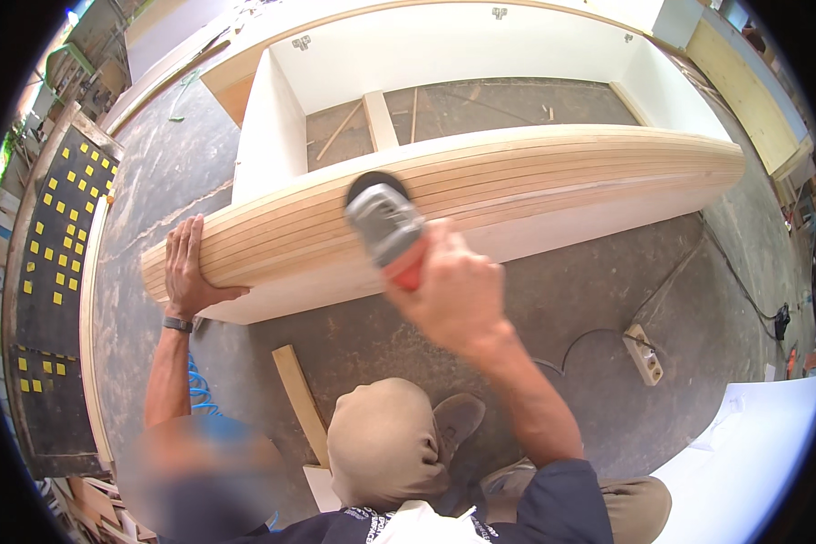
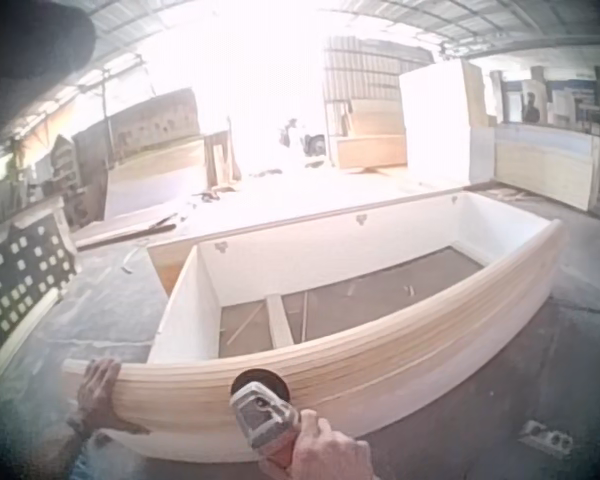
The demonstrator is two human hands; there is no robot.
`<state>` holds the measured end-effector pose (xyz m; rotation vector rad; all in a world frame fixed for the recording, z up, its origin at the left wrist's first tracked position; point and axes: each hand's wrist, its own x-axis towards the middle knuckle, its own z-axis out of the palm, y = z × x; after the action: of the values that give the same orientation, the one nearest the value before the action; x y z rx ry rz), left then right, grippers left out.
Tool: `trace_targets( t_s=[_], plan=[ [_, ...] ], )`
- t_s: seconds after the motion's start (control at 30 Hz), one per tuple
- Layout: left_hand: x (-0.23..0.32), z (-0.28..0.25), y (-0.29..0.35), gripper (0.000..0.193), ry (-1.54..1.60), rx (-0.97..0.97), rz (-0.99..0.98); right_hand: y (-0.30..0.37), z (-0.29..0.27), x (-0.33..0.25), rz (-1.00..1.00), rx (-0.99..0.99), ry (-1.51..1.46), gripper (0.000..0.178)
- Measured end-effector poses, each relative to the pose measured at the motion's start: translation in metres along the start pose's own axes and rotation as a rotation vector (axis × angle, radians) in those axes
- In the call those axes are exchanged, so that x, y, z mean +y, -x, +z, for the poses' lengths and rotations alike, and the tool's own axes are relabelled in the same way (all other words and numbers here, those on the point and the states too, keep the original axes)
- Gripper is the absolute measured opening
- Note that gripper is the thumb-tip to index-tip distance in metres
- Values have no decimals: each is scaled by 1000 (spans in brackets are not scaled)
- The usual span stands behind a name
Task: The person sits on the floor and uses an angle grinder with a sanding disc to smooth the curved edge of a wooden structure. They hold the structure steady with their left hand while moving the tool along the edge with their right hand.
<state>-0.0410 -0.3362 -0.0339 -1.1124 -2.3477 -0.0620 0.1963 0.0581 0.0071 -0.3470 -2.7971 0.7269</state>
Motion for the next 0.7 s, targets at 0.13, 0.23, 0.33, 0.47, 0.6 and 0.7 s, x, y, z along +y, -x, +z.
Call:
trace_targets(
  t_s=[0.13,0.23,0.33,0.47,0.6,0.7],
  plan=[
    [1,-1,-4,142,9,2,4,-17,24,-47,-133,-59,-47,77],
    [0,-2,-2,142,-3,0,1,-22,10,-48,-115,-126,-39,74],
    [-2,-2,1,142,-3,1,2,-13,-10,-15,-23,-77,11,73],
    [-1,-1,2,142,-20,3,-9,-2,-54,41,201,-12,-23,73],
    [0,0,3,142,-13,15,-5,-7,-61,59,252,63,-67,74],
    [-1,1,1,142,-14,9,-10,-14,-50,29,185,-57,-42,78]
  ],
)
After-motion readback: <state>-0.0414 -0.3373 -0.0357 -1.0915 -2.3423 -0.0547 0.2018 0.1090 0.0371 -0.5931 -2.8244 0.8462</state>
